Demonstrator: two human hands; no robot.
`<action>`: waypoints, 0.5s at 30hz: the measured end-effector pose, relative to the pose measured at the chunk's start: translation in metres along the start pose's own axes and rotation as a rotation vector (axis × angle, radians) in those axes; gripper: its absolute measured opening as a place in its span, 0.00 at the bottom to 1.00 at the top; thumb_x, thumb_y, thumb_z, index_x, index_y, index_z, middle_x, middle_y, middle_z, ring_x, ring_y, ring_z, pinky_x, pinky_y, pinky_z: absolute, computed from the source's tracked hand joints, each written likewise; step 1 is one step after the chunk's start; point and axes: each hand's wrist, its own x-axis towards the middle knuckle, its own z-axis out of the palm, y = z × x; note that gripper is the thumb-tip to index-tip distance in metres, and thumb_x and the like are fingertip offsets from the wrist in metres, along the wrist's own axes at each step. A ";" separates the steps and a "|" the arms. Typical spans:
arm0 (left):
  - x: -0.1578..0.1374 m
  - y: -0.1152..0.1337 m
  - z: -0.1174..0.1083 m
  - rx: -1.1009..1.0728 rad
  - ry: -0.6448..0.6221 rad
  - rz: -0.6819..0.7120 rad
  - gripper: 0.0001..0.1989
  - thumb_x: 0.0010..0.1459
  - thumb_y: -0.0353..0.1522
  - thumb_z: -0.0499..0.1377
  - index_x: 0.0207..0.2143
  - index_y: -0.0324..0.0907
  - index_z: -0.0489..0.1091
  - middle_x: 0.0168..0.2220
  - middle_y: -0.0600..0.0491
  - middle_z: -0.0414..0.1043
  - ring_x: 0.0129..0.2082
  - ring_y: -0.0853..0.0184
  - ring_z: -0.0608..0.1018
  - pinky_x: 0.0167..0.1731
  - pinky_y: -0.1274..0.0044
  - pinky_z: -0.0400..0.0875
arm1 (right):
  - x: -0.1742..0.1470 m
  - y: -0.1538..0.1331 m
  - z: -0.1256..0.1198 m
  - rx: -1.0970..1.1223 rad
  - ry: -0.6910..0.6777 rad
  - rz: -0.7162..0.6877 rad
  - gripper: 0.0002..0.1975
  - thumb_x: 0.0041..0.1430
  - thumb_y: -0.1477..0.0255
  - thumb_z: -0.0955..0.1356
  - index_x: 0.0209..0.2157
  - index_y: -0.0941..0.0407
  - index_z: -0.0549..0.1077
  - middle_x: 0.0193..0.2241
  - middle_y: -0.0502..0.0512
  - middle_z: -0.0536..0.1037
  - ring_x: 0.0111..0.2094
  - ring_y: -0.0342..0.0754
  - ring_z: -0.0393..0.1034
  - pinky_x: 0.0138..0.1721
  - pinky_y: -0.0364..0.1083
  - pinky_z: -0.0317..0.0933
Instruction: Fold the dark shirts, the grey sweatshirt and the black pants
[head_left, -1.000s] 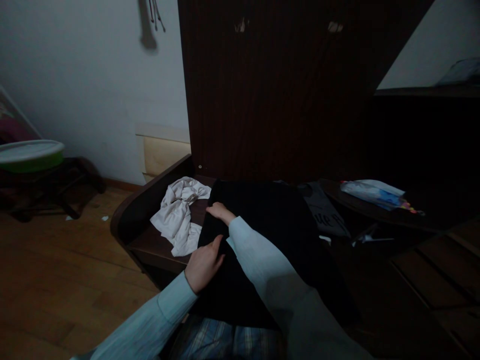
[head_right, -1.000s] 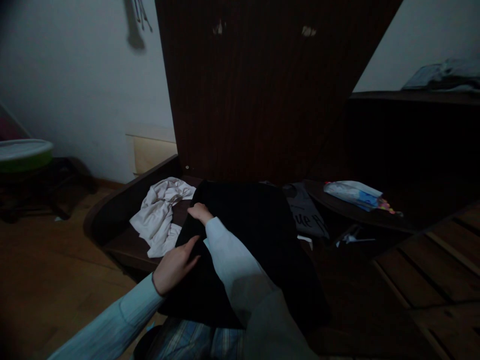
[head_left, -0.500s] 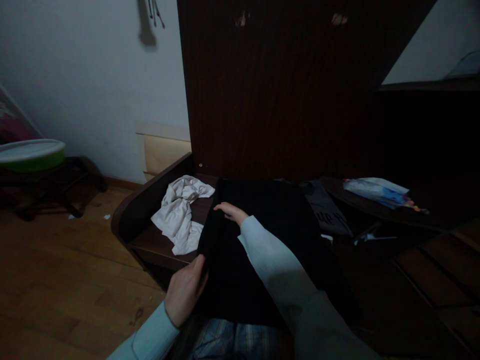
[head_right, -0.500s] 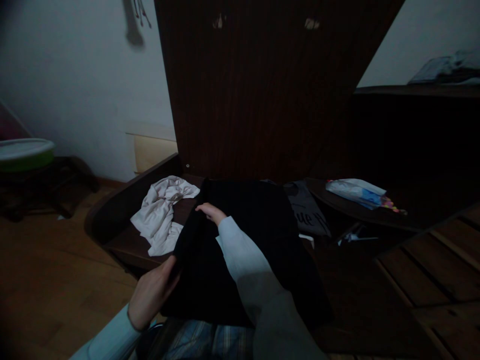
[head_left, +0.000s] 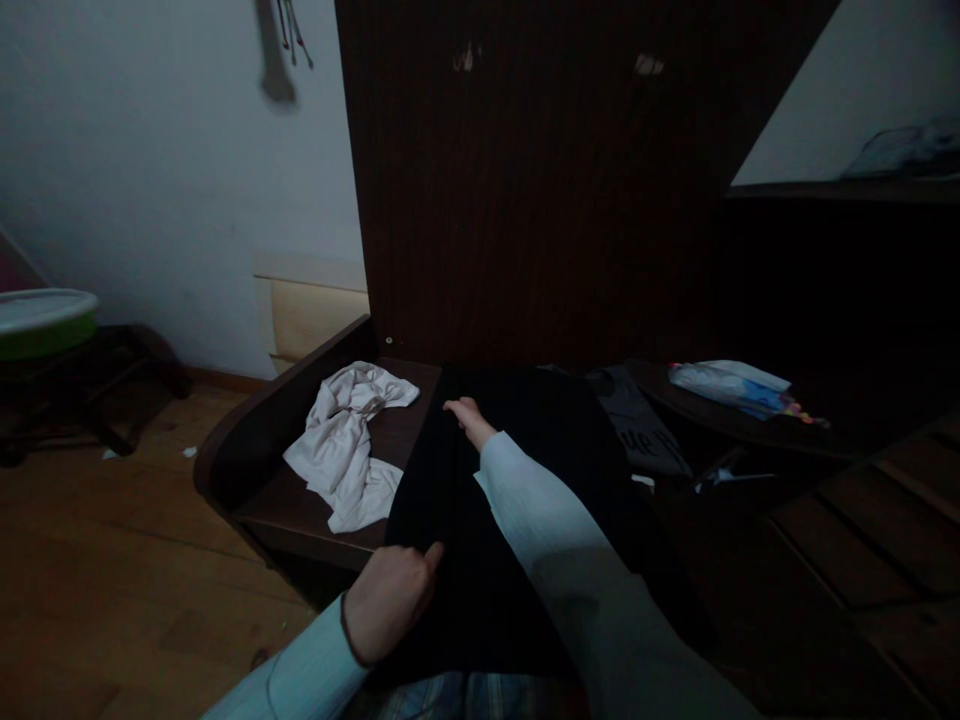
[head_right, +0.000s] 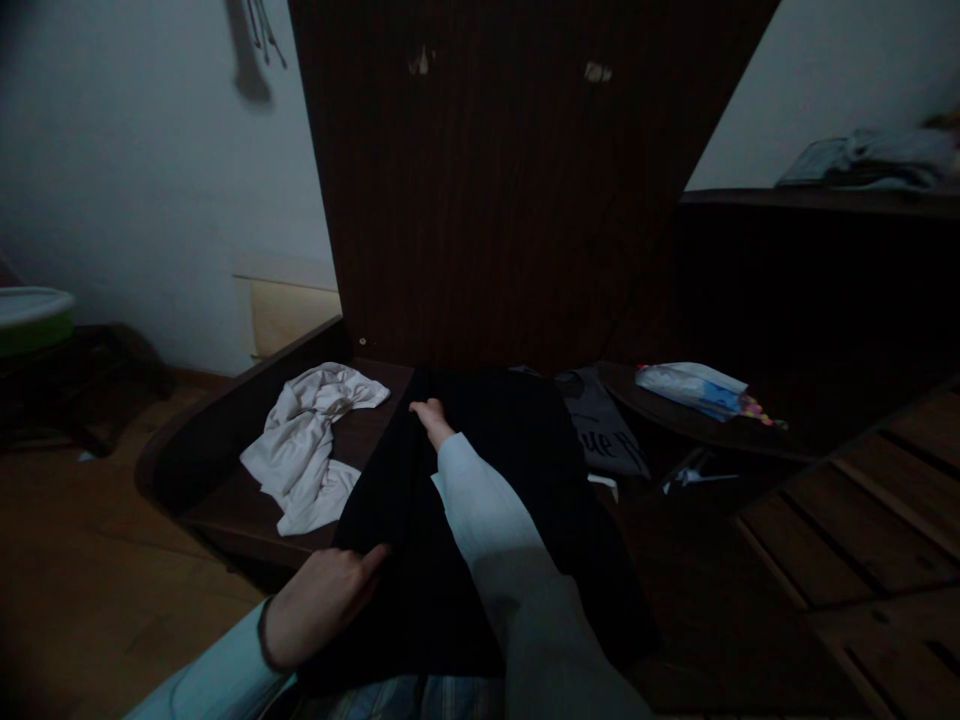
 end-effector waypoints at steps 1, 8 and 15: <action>-0.002 -0.001 0.001 -0.016 0.001 0.000 0.17 0.57 0.27 0.45 0.48 0.39 0.62 0.30 0.46 0.74 0.31 0.61 0.77 0.30 0.71 0.70 | 0.004 -0.002 -0.002 -0.005 0.024 -0.005 0.02 0.44 0.77 0.65 0.24 0.58 0.65 0.18 0.47 0.66 0.21 0.41 0.63 0.21 0.39 0.57; -0.012 0.005 0.000 -0.174 0.062 -0.012 0.23 0.57 0.29 0.46 0.56 0.43 0.51 0.37 0.48 0.73 0.36 0.63 0.76 0.36 0.72 0.70 | 0.016 -0.016 -0.014 -0.019 0.085 -0.090 0.02 0.50 0.73 0.64 0.28 0.57 0.67 0.27 0.50 0.72 0.30 0.41 0.67 0.30 0.39 0.61; 0.005 0.023 0.000 -0.101 -0.015 0.064 0.26 0.55 0.28 0.47 0.57 0.39 0.52 0.35 0.44 0.74 0.35 0.58 0.76 0.35 0.66 0.70 | 0.021 -0.007 -0.053 -0.191 0.077 -0.011 0.06 0.42 0.82 0.67 0.20 0.58 0.66 0.18 0.47 0.67 0.23 0.41 0.65 0.24 0.39 0.59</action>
